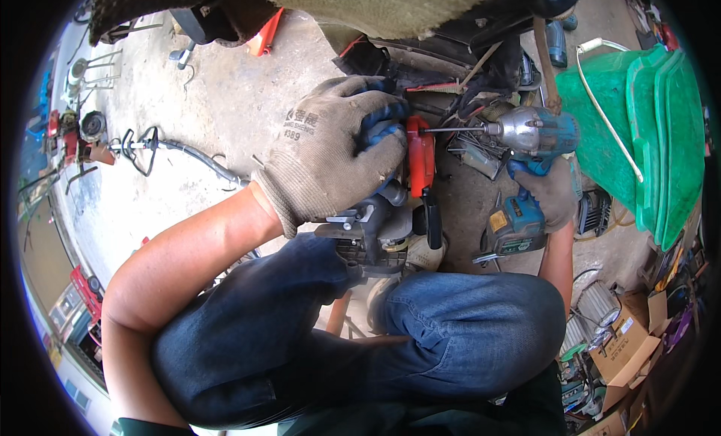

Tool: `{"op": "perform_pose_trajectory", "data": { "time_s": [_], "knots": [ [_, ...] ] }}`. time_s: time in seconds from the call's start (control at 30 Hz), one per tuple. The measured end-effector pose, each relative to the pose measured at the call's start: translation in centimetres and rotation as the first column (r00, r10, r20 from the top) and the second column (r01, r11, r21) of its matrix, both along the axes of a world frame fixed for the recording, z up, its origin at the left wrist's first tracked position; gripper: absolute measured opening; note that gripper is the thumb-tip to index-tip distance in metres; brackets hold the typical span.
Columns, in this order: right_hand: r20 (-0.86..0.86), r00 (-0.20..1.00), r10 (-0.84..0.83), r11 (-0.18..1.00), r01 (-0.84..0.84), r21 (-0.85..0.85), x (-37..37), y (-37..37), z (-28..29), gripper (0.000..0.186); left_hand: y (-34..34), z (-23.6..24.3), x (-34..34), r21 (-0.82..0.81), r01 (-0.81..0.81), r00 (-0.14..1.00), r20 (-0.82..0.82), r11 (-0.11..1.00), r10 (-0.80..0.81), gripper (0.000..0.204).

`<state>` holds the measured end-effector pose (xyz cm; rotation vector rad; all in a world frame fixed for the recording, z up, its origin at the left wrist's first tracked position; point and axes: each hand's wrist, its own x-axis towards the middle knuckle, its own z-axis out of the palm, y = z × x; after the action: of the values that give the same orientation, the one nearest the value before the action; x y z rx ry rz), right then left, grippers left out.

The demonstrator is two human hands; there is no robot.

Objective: The person works on a small engine mounted on a string trimmer, using a cordless impact driver to remove and install bolts. They also handle wires and small parts with gloved hands, then stand and move the trimmer aside.

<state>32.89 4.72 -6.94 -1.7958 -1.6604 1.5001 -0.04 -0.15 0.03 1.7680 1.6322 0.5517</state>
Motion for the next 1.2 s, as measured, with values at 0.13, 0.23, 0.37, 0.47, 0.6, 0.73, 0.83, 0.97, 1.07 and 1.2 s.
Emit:
{"op": "perform_pose_trajectory", "data": {
  "time_s": [0.13,0.23,0.37,0.47,0.6,0.73,0.83,0.97,1.07,1.2],
  "knots": [
    [-0.039,0.999,0.015,0.998,-0.013,0.054,0.1,-0.1,-0.5,0.041,0.0,0.0,0.0,-0.034,-0.012,1.000,0.012,0.999,0.012,0.043],
    [-0.043,0.999,0.020,0.998,-0.018,0.057,0.3,0.0,-0.7,0.041,0.1,0.1,0.0,-0.042,-0.007,1.000,0.013,0.999,0.007,0.043],
    [0.013,1.000,0.005,1.000,-0.005,-0.028,0.2,0.0,-0.1,0.041,0.0,0.0,0.0,-0.025,-0.006,1.000,0.003,1.000,0.006,0.043],
    [-0.061,0.997,0.041,0.996,-0.036,0.080,-0.3,0.1,-0.3,0.038,-0.3,-0.2,-0.2,-0.012,-0.012,1.000,-0.014,1.000,0.012,0.043],
    [-0.084,0.996,-0.025,0.996,0.032,0.086,0.3,-0.4,-0.9,0.035,-0.1,-0.2,0.0,0.006,-0.014,1.000,0.020,1.000,0.014,0.043],
    [-0.127,0.987,-0.098,0.994,0.091,-0.062,1.1,-0.9,-1.9,0.035,0.0,0.3,0.2,-0.013,0.012,1.000,-0.019,1.000,-0.012,0.038],
    [-0.082,0.980,-0.179,0.983,0.176,-0.046,0.9,-2.2,-1.9,0.037,0.1,0.5,0.2,-0.022,0.032,0.998,-0.048,0.999,-0.033,0.035],
    [0.012,0.999,-0.049,0.967,0.045,0.252,1.0,-2.2,-1.8,0.040,0.2,0.3,0.0,-0.055,0.048,0.998,-0.032,0.997,-0.050,0.034],
    [0.044,0.992,0.121,0.899,-0.129,0.418,1.3,-0.3,-2.1,0.042,-0.1,-0.8,-0.1,0.055,0.013,1.000,0.015,0.998,-0.014,0.041],
    [-0.041,0.999,0.014,0.985,-0.007,0.172,1.6,1.1,-2.0,0.041,0.1,-0.5,0.0,0.012,0.009,1.000,-0.005,1.000,-0.009,0.042]
  ]
}}
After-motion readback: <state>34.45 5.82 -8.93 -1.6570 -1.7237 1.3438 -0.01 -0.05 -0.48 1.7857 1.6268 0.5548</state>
